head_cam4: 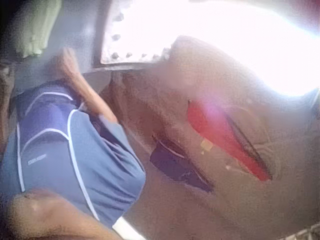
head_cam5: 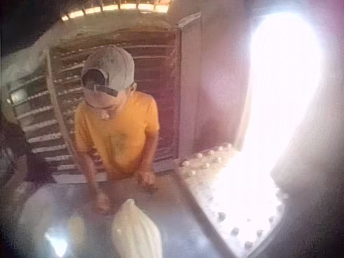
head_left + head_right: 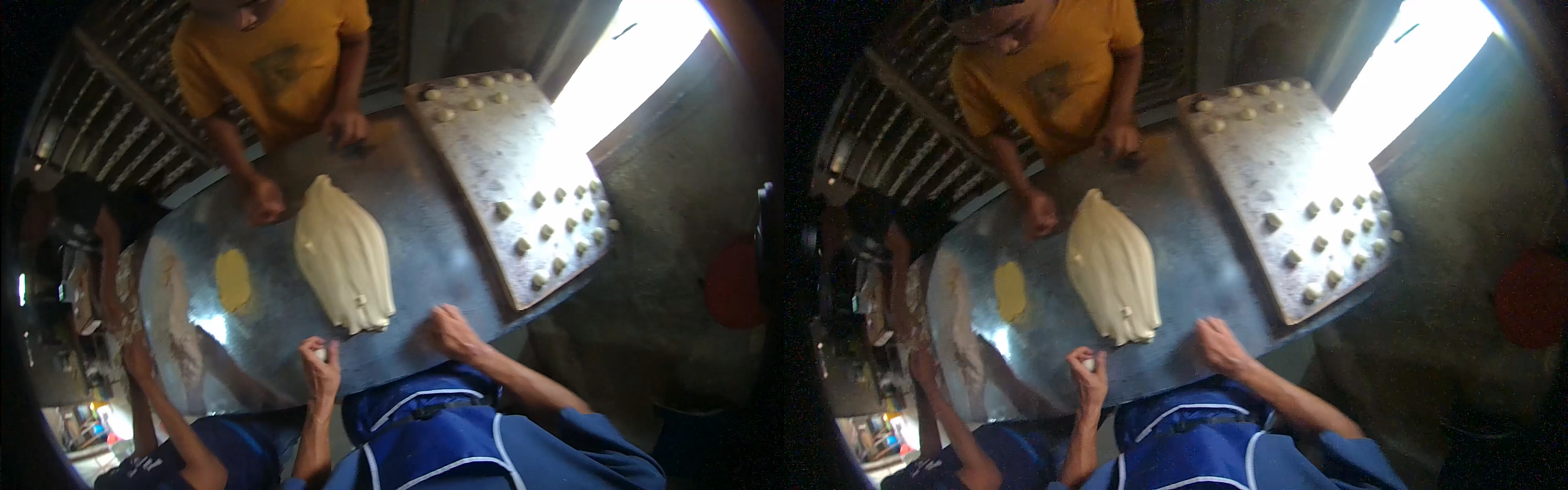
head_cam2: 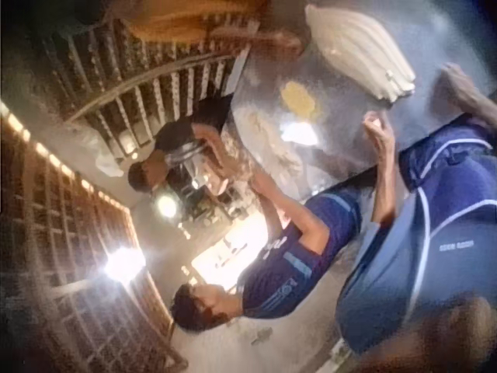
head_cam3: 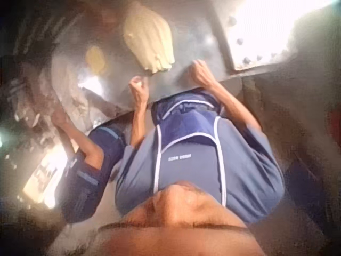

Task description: The person repeatedly pinches small pieces of dough from a large sheet on a metal table, rolls them into balls, and places them on a wooden board. Another person assists by arranging the dough balls on the board.

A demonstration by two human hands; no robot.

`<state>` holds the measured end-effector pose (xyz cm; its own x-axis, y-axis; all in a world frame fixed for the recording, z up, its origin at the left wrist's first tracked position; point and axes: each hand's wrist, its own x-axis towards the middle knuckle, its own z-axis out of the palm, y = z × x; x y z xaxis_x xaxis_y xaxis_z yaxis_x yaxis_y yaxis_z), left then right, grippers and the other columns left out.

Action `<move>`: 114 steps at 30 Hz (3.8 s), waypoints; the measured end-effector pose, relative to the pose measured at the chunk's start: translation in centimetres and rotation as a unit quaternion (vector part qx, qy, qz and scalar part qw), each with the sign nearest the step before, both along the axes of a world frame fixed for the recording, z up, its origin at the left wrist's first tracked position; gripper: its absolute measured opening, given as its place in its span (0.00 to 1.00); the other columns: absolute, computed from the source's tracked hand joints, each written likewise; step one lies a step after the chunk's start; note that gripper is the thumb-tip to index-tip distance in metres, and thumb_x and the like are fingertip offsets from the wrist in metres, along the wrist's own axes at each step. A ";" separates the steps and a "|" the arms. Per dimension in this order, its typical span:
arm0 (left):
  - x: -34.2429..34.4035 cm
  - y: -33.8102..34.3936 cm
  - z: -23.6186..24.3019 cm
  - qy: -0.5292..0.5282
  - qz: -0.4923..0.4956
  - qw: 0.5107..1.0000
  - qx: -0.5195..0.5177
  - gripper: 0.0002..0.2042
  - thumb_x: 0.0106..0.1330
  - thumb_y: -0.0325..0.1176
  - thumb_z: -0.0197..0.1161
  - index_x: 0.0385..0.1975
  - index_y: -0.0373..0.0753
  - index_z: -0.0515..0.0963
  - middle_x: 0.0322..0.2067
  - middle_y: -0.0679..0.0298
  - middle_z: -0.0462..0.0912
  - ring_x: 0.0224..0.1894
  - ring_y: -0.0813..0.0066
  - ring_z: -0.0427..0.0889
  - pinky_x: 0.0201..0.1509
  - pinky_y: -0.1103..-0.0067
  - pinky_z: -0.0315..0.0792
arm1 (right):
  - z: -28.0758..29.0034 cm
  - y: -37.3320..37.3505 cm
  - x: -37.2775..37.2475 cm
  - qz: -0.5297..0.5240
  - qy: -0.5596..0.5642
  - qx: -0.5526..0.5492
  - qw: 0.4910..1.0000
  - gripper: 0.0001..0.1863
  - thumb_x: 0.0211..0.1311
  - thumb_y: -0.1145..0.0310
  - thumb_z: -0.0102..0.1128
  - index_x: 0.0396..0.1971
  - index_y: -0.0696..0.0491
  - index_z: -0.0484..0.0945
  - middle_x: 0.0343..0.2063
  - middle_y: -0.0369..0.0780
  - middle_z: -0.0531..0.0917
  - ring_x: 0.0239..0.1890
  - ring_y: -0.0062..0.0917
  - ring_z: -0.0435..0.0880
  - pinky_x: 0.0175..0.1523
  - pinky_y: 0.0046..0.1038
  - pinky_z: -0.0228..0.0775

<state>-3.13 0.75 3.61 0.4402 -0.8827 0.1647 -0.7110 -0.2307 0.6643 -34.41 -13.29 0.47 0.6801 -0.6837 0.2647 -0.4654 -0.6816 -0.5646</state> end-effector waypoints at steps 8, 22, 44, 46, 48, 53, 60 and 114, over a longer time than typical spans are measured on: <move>2.2 1.1 5.5 -0.028 -0.077 0.995 0.053 0.26 0.55 0.27 0.76 0.54 0.37 0.75 0.54 0.52 0.78 0.57 0.52 0.78 0.60 0.63 0.74 | 4.3 -2.9 -1.5 -0.074 0.052 0.048 0.995 0.14 0.56 0.72 0.68 0.36 0.57 0.71 0.30 0.46 0.74 0.39 0.45 0.75 0.46 0.42 0.67; -10.3 -4.7 12.3 0.216 -0.223 0.951 -0.006 0.19 0.60 0.28 0.75 0.52 0.36 0.83 0.39 0.60 0.85 0.37 0.71 0.86 0.41 0.74 0.80 | 13.6 -1.3 -0.2 -0.005 -0.202 0.644 0.738 0.27 0.63 0.78 0.71 0.55 0.52 0.63 0.41 0.44 0.86 0.46 0.24 0.85 0.53 0.28 0.78; 1.9 4.1 5.0 -0.064 -0.036 0.994 0.079 0.14 0.59 0.37 0.78 0.32 0.35 0.80 0.39 0.58 0.75 0.43 0.59 0.77 0.48 0.65 0.71 | 5.9 1.7 -1.3 -0.031 0.030 0.097 0.994 0.17 0.53 0.72 0.72 0.43 0.49 0.80 0.42 0.42 0.80 0.46 0.41 0.79 0.51 0.40 0.70; 4.5 1.7 3.6 -0.203 0.034 0.969 0.134 0.18 0.62 0.38 0.75 0.39 0.34 0.73 0.41 0.55 0.72 0.45 0.55 0.73 0.50 0.62 0.66 | 4.3 0.5 -2.5 -0.013 0.145 -0.037 0.989 0.18 0.53 0.64 0.72 0.43 0.50 0.78 0.44 0.45 0.76 0.46 0.41 0.74 0.52 0.41 0.62; 4.4 -3.0 2.0 -0.206 0.106 0.971 0.066 0.20 0.66 0.39 0.70 0.43 0.35 0.66 0.39 0.53 0.70 0.44 0.52 0.73 0.49 0.61 0.65 | 4.7 -3.7 1.9 -0.127 0.149 -0.084 0.977 0.17 0.56 0.62 0.71 0.37 0.53 0.73 0.38 0.47 0.73 0.41 0.43 0.72 0.47 0.44 0.62; -1.1 -1.9 -3.0 -0.092 0.021 0.993 -0.075 0.16 0.66 0.30 0.69 0.41 0.36 0.64 0.35 0.54 0.68 0.39 0.54 0.73 0.45 0.59 0.66 | 3.2 0.3 8.3 -0.021 0.058 0.022 0.998 0.16 0.63 0.62 0.64 0.38 0.59 0.70 0.38 0.51 0.73 0.41 0.47 0.72 0.45 0.47 0.63; 1.0 -7.0 -0.1 -0.005 0.136 0.989 -0.064 0.13 0.67 0.22 0.62 0.39 0.35 0.62 0.32 0.55 0.67 0.34 0.55 0.71 0.41 0.64 0.68 | 2.5 -5.7 5.2 -0.079 0.146 -0.025 0.986 0.11 0.61 0.69 0.57 0.40 0.58 0.74 0.41 0.49 0.74 0.46 0.42 0.72 0.50 0.44 0.64; -10.6 -9.8 6.0 0.066 0.052 0.996 -0.021 0.26 0.58 0.25 0.68 0.58 0.35 0.72 0.56 0.54 0.76 0.52 0.57 0.78 0.57 0.67 0.72 | 10.8 -9.7 -6.3 -0.299 -0.133 -0.005 0.945 0.46 0.51 0.72 0.80 0.68 0.60 0.62 0.45 0.43 0.81 0.50 0.34 0.78 0.59 0.37 0.68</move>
<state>-13.76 -9.06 9.61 0.5491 -0.8250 0.1341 -0.5902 -0.2690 0.7611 -40.73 -23.00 11.27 0.0801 -0.9211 0.3809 -0.6113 -0.3473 -0.7111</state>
